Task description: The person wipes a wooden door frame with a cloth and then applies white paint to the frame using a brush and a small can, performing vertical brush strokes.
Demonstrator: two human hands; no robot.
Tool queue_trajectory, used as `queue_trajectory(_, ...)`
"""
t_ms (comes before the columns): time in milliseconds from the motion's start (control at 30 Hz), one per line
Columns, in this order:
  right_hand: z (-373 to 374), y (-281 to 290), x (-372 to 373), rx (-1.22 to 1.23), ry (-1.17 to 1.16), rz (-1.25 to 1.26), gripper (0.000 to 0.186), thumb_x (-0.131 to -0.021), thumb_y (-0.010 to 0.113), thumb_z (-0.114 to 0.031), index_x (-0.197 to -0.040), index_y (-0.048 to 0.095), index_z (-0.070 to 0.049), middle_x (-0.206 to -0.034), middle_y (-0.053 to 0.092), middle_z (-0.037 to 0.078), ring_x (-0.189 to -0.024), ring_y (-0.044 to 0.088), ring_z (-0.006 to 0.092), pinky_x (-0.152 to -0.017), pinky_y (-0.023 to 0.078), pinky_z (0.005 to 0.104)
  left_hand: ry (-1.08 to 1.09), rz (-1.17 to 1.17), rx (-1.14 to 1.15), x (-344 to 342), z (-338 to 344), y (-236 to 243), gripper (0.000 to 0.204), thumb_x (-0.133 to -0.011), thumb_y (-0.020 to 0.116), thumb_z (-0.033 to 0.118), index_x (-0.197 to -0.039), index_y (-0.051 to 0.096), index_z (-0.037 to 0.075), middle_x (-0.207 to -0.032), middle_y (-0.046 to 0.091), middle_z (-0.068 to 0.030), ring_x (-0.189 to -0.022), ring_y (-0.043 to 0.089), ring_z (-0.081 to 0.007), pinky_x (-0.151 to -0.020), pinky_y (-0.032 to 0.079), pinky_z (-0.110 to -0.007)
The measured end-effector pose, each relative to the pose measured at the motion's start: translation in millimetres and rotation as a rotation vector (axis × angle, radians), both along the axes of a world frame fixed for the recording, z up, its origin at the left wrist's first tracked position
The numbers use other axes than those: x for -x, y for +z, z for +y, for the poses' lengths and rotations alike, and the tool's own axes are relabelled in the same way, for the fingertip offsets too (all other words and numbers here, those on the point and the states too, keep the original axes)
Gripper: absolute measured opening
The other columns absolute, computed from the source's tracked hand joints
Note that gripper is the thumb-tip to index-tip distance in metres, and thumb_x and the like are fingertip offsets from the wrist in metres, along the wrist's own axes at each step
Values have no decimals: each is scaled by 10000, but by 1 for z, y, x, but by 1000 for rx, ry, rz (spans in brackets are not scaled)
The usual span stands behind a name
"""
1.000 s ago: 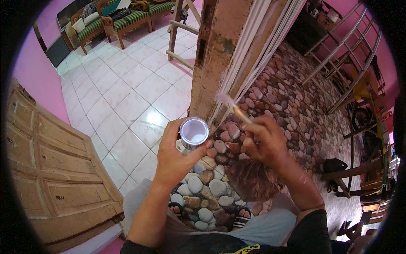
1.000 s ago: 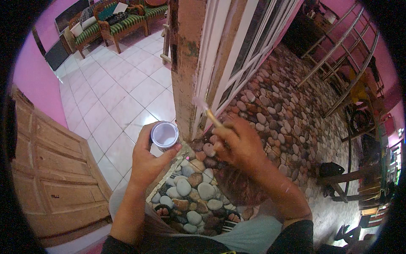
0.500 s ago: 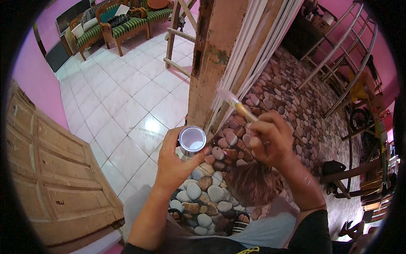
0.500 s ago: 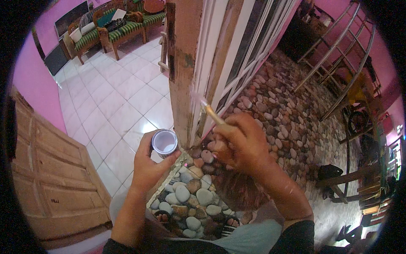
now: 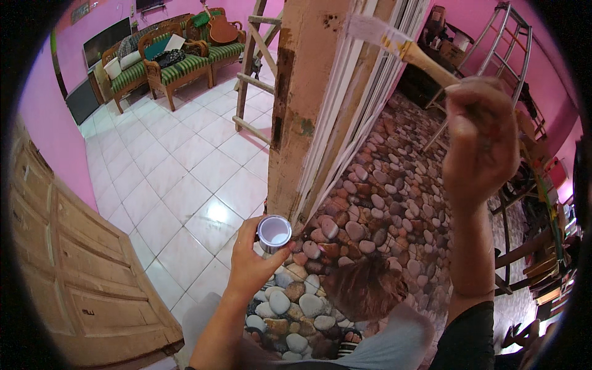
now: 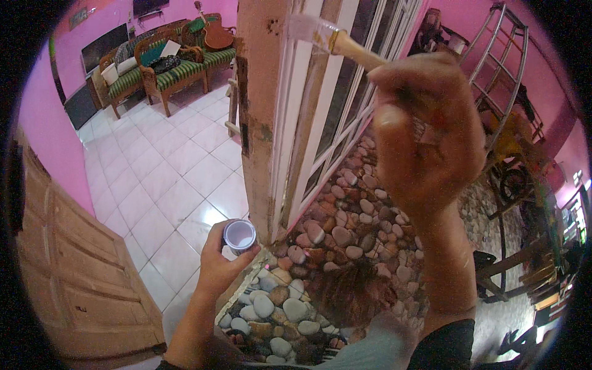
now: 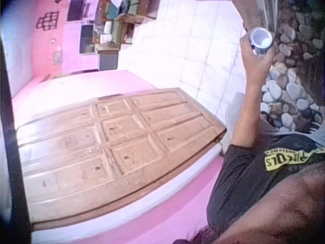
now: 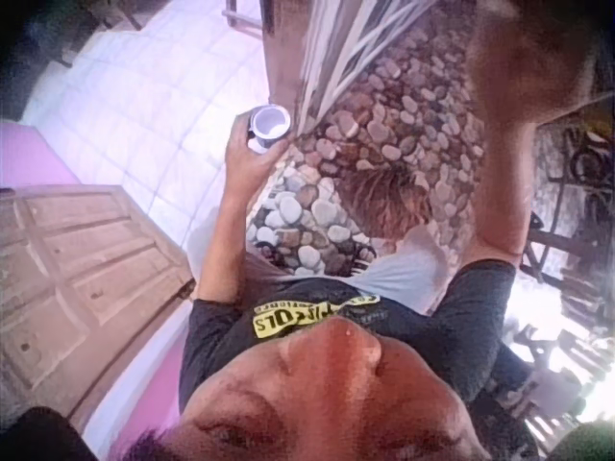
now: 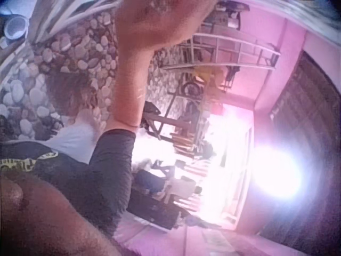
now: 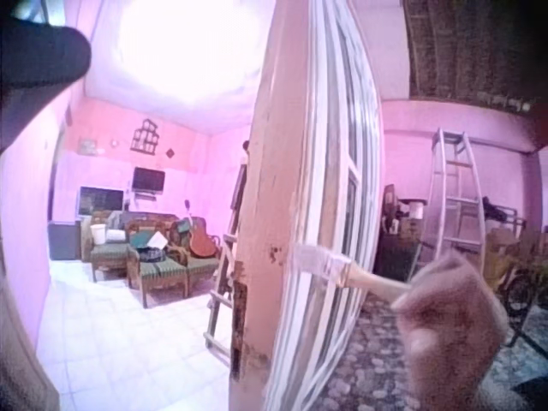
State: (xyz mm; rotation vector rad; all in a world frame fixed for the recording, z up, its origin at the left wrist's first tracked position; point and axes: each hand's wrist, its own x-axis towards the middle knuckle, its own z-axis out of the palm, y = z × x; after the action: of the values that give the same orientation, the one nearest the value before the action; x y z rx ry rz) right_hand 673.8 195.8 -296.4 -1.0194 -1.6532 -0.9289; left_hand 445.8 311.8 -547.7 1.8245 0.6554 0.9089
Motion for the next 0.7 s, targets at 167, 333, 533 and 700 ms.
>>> queue_trajectory(167, -9, -5, -1, 156, 101, -34, 172, -832, 535, 108, -963, 633, 55, -906, 601, 79, -760, 561, 91, -632, 448, 223, 9, -23, 27, 5, 0, 6, 583, -779, 883, 168, -1257, 588, 11, -1170, 664, -91, -1106, 655, -188, -995, 507, -347)
queue_trajectory(333, -2, 12, -1, 151, 18, 24, 152, -861, 557, 89, -963, 648, 24, -826, 596, 15, -658, 519, 43, -576, 417, 218, -22, -35, 44, 1, -2, 2, 591, -777, 888, 165, -1262, 586, 15, -1170, 664, -88, -1106, 653, -187, -996, 509, -347)
queue_trajectory(533, 5, 72, 4, -66, -124, 85, 169, -926, 560, 40, -1024, 689, -7, -958, 660, -10, -770, 496, 16, -685, 395, 185, 16, -91, 61, 0, -5, 3, 577, -753, 909, 205, -1209, 622, -1, -1127, 654, -128, -1049, 658, -244, -935, 521, -362)
queue_trajectory(700, -8, 70, -2, 113, 19, 18, 114, -962, 574, 6, -1014, 674, -2, -816, 626, -38, -689, 491, 0, -594, 358, 174, 29, -65, 18, 3, -5, 4, 579, -757, 912, 212, -1210, 622, 0, -1119, 658, -128, -1043, 660, -245, -925, 525, -366)
